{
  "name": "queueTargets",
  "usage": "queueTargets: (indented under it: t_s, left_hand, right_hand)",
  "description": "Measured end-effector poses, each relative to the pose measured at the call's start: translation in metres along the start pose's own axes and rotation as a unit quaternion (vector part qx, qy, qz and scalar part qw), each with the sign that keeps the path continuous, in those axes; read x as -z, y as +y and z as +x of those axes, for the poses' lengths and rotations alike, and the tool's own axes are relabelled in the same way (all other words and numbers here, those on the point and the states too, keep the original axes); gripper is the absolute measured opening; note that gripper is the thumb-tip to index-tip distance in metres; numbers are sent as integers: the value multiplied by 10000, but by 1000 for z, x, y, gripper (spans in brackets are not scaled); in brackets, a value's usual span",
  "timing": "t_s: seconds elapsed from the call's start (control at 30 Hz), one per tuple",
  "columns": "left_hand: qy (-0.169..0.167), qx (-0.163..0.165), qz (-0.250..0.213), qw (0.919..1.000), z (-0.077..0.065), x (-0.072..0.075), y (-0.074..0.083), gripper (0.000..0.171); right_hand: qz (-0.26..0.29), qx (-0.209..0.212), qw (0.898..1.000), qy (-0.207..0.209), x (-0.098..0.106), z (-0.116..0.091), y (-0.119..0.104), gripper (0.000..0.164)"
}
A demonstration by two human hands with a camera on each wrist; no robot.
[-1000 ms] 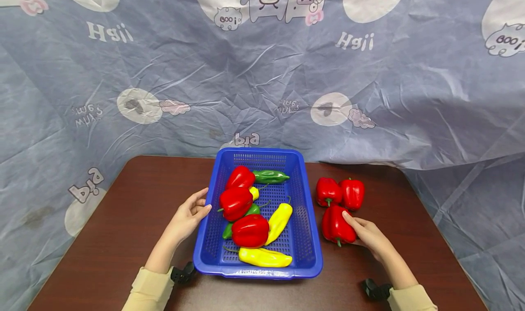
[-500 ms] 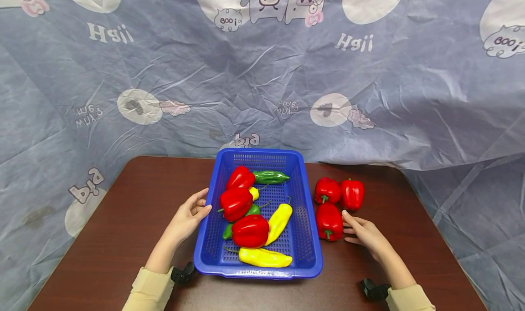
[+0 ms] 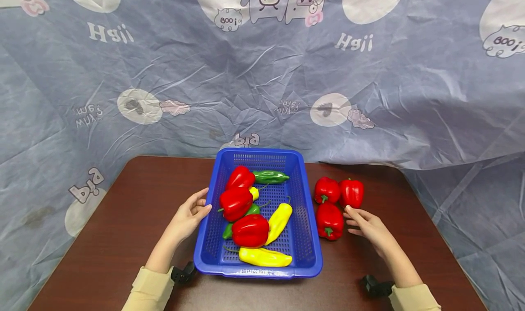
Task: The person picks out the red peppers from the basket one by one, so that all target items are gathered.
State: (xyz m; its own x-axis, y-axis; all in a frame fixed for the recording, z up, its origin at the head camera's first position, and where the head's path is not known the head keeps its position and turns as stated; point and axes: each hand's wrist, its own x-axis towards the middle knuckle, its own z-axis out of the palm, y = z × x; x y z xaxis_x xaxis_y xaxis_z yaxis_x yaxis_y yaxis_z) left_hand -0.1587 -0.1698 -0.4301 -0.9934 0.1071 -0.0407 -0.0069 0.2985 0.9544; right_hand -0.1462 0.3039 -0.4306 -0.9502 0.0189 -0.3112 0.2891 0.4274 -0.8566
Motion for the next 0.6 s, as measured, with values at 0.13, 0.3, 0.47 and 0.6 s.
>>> queueTargets:
  t_s: [0.13,0.3,0.47,0.6]
  left_hand:
    - [23,-36,-38,10000,2,0,-1,56]
    - [22,-41,-63,10000,1,0,-1,56]
    - [17,-66,-32,10000,1,0,-1,56]
    - [19,-77,-59,10000,2,0,-2,56]
  right_hand:
    - [-46,334,9991,241,6,-7,-17,70]
    - [-60,775,9964,343,8,-17,-42,66]
    - [-124,1328,9908,236,3,-25,-68,61]
    - [-429,1642,9852,232,-4,-31,-94,54]
